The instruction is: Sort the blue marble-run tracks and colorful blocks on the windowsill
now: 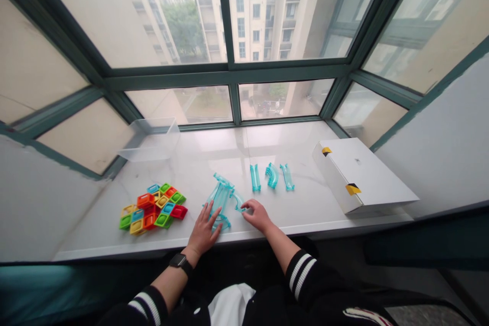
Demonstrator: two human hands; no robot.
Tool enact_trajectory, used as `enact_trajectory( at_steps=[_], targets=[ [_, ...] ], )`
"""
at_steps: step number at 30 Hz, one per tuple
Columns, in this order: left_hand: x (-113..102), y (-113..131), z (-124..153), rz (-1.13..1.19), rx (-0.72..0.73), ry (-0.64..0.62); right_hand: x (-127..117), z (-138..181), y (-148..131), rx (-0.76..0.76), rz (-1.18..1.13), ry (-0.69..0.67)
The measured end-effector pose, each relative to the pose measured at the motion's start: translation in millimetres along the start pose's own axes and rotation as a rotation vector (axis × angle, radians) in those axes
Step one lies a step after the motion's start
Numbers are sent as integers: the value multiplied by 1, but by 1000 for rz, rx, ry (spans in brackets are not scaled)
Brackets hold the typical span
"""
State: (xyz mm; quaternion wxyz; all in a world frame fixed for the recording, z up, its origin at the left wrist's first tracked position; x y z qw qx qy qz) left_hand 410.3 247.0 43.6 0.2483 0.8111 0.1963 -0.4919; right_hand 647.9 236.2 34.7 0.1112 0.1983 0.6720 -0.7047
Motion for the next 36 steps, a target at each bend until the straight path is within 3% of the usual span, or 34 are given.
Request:
enact_trajectory(
  at_steps=[6, 10, 16, 21, 24, 29, 36],
  targets=[
    [-1, 0, -1, -9, -7, 23, -15, 0, 14, 221, -288, -135],
    [-2, 0, -1, -3, 2, 45, -23, 13, 2, 216, -315, -138],
    [-10, -2, 2, -17, -30, 94, -35, 27, -26, 85, -186, -115],
    [-47, 33, -23, 101, -22, 218, -52, 35, -47, -11, -115, -46],
    [-58, 69, -54, 336, -4, 196, -61, 39, -59, -68, -55, 6],
    [-45, 105, -91, 635, -35, 134, -72, 42, -63, -87, 27, 66],
    [-7, 114, -114, 870, -64, 127, -105, 42, -55, -88, 125, 200]
  ],
)
Point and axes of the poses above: each hand's wrist, its own z-axis away from the middle knuckle, its own x-axis out of the palm, y = z × x, the point moved 9 cm from there along -z, towards the middle knuckle, and after that the axes turned 11 degrees about x, right-handed, at the moved point
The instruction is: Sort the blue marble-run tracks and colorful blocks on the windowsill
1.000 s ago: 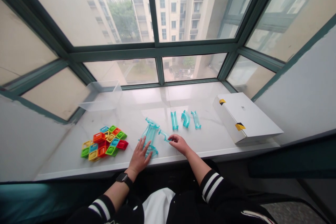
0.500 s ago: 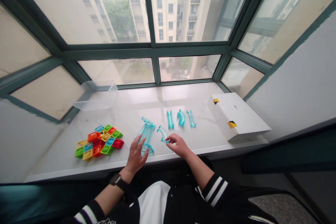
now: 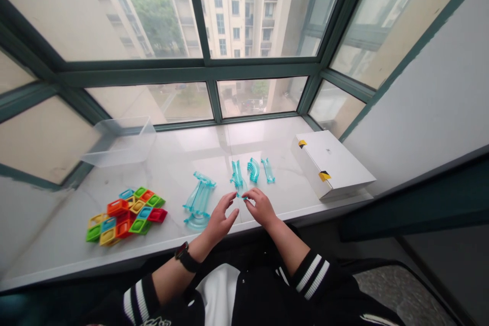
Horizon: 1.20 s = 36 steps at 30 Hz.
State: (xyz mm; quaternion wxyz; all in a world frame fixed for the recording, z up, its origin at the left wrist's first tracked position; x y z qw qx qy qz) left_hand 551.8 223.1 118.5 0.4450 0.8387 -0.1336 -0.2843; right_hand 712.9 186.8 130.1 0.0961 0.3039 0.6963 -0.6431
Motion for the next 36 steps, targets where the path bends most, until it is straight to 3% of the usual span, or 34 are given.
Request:
enact_trajectory(
  at_steps=[7, 21, 36],
  targets=[
    [32, -25, -30, 109, -44, -22, -27, -17, 11, -19, 85, 131],
    [68, -73, -93, 270, -425, -81, -44, -74, 60, 69, 205, 236],
    [71, -96, -104, 201, -466, -78, -37, -97, 88, 120, 219, 181]
  ],
)
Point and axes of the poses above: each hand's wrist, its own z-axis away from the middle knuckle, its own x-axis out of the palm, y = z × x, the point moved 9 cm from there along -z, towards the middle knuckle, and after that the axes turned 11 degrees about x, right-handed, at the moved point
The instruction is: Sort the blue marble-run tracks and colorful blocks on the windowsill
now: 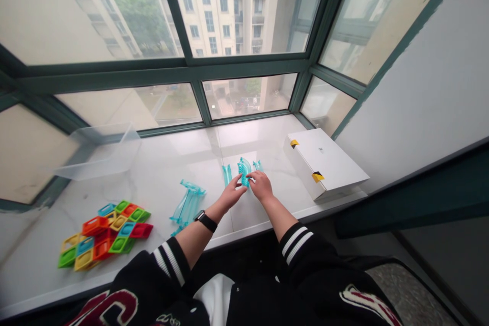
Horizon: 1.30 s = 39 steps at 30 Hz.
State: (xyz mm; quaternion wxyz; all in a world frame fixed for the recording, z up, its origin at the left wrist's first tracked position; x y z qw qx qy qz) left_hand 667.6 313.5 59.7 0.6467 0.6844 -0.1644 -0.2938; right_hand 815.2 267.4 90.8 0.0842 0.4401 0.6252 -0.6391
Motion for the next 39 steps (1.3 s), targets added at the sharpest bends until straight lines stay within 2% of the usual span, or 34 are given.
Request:
enact_trajectory(
  at_steps=[32, 39],
  targets=[
    [-1, -5, 1, 32, -2, 2, 7, 1, -3, -33, 111, -59],
    [-6, 3, 6, 17, 0, 24, 1, 5, -4, -20, 107, -83]
  ],
)
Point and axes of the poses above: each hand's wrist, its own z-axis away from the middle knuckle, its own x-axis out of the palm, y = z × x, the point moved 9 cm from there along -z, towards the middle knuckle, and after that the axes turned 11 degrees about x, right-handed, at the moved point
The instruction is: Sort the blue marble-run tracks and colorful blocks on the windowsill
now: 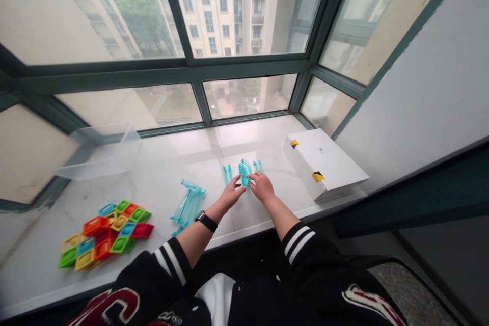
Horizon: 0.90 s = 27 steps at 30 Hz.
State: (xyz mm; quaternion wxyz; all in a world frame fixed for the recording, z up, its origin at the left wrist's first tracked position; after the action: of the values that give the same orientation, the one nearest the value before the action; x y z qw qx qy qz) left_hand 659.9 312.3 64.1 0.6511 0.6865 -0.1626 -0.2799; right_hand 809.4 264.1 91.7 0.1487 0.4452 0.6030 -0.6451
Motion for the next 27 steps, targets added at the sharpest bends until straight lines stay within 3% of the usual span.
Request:
enact_trajectory(
  at_steps=[5, 9, 13, 16, 21, 27],
  targets=[
    [-37, 20, 30, -43, 120, 30, -17, 30, -5, -8, -73, 54],
    [-106, 37, 86, -258, 302, 246, -6, 75, -11, -65, -167, -46],
    [-169, 12, 148, -374, 228, 390, 28, 115, -8, -61, -201, -236],
    [-204, -13, 192, -425, 138, 511, 51, 131, -10, -33, -210, -336],
    [-223, -36, 241, -459, 33, 588, 77, 136, -46, -75, -196, -422],
    [-212, -44, 247, -476, 82, 479, 117, 140, -113, -238, -142, -467]
  ],
)
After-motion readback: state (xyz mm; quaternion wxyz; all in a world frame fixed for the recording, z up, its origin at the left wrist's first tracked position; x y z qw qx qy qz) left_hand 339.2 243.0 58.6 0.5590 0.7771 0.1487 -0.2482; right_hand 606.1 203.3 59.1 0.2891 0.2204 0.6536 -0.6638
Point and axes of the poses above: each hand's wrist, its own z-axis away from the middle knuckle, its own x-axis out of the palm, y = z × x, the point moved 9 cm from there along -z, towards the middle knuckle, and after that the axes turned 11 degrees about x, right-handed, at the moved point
